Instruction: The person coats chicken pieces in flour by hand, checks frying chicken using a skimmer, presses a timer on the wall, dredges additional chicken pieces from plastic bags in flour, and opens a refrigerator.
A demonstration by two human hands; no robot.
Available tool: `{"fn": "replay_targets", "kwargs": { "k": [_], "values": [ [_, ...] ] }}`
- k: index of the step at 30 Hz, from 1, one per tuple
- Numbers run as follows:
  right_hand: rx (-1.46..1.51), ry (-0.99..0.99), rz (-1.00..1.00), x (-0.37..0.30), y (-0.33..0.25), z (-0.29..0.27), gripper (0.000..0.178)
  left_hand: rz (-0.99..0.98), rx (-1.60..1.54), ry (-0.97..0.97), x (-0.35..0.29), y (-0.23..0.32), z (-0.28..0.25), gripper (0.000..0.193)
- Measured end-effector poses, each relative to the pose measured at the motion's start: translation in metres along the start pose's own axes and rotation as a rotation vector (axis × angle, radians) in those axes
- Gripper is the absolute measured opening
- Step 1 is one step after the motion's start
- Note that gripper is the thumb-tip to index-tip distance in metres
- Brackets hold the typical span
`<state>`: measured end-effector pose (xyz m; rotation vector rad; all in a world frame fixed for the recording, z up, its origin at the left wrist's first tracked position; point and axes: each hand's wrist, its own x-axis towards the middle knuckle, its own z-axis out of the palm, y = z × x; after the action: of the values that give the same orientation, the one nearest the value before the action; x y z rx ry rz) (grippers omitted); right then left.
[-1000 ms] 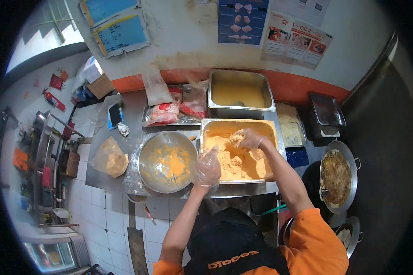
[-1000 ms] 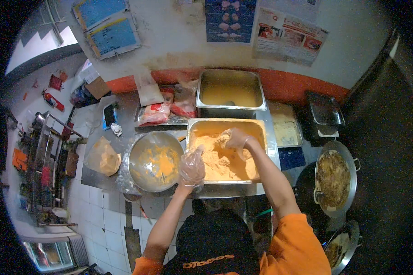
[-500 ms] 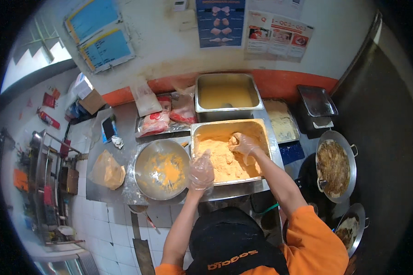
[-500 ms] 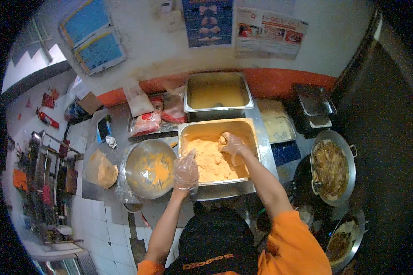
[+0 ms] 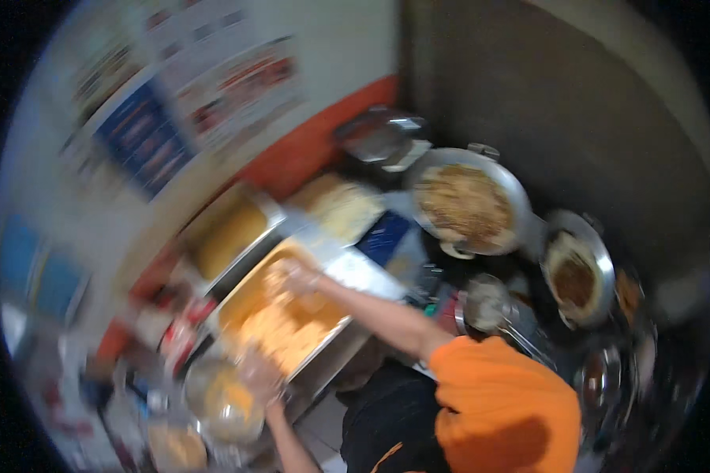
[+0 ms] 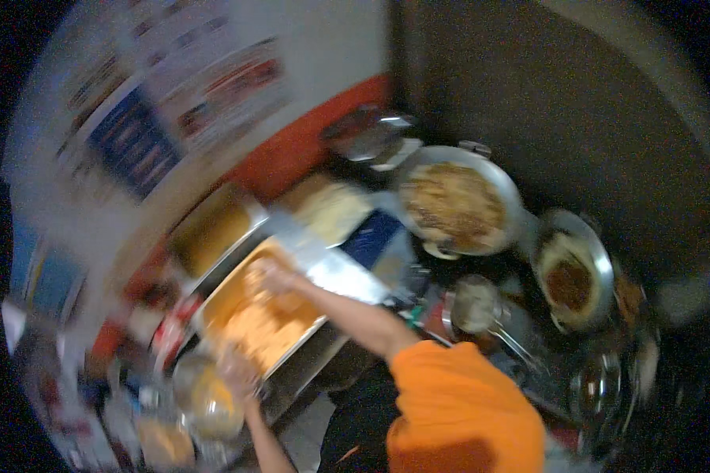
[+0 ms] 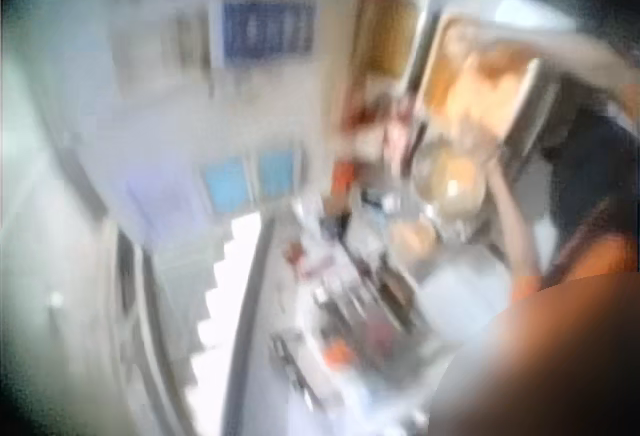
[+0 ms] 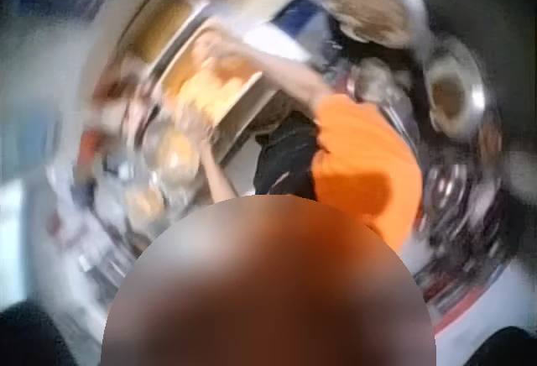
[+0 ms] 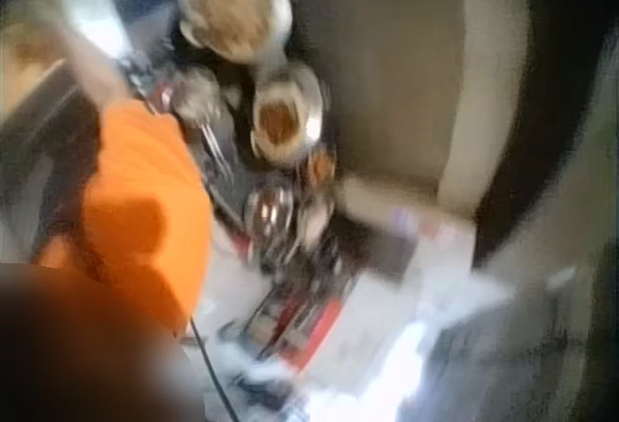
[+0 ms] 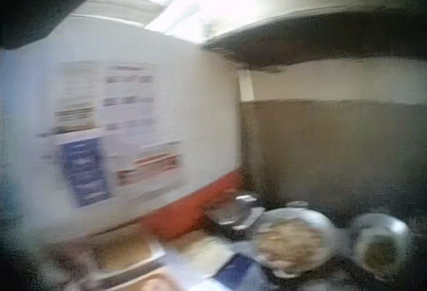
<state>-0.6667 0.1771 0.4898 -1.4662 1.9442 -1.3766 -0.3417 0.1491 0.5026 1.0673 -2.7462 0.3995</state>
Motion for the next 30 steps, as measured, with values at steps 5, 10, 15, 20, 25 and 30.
{"fn": "replay_targets", "kwargs": {
  "k": [5, 10, 15, 20, 25, 30],
  "values": [
    [0.142, -0.050, 0.000, -0.056, -0.116, -0.097, 0.044, 0.100, -0.379, 0.413, -0.028, -0.087, 0.020, 0.031],
    [0.579, 0.498, 0.256, -0.247, -0.084, -0.289, 0.041, 0.098, -0.590, 0.390, -0.016, -0.056, 0.000, 0.034],
    [-0.264, 0.886, 0.876, -0.417, -0.089, -0.421, 0.034, -0.135, -0.436, -0.107, -0.036, -0.113, 0.061, 0.068],
    [-0.755, 0.920, 1.131, -0.542, -0.029, -0.485, 0.034, 0.070, -0.559, 0.120, -0.021, -0.079, 0.012, 0.035],
    [-1.019, 0.859, 1.280, -0.580, 0.040, -0.507, 0.034, 0.343, 0.039, 0.354, -0.044, -0.102, 0.041, 0.050],
    [-0.655, 0.994, 0.937, -0.491, 0.033, -0.523, 0.018, 0.126, 0.172, -0.152, -0.066, -0.071, 0.054, 0.034]
  ]
}}
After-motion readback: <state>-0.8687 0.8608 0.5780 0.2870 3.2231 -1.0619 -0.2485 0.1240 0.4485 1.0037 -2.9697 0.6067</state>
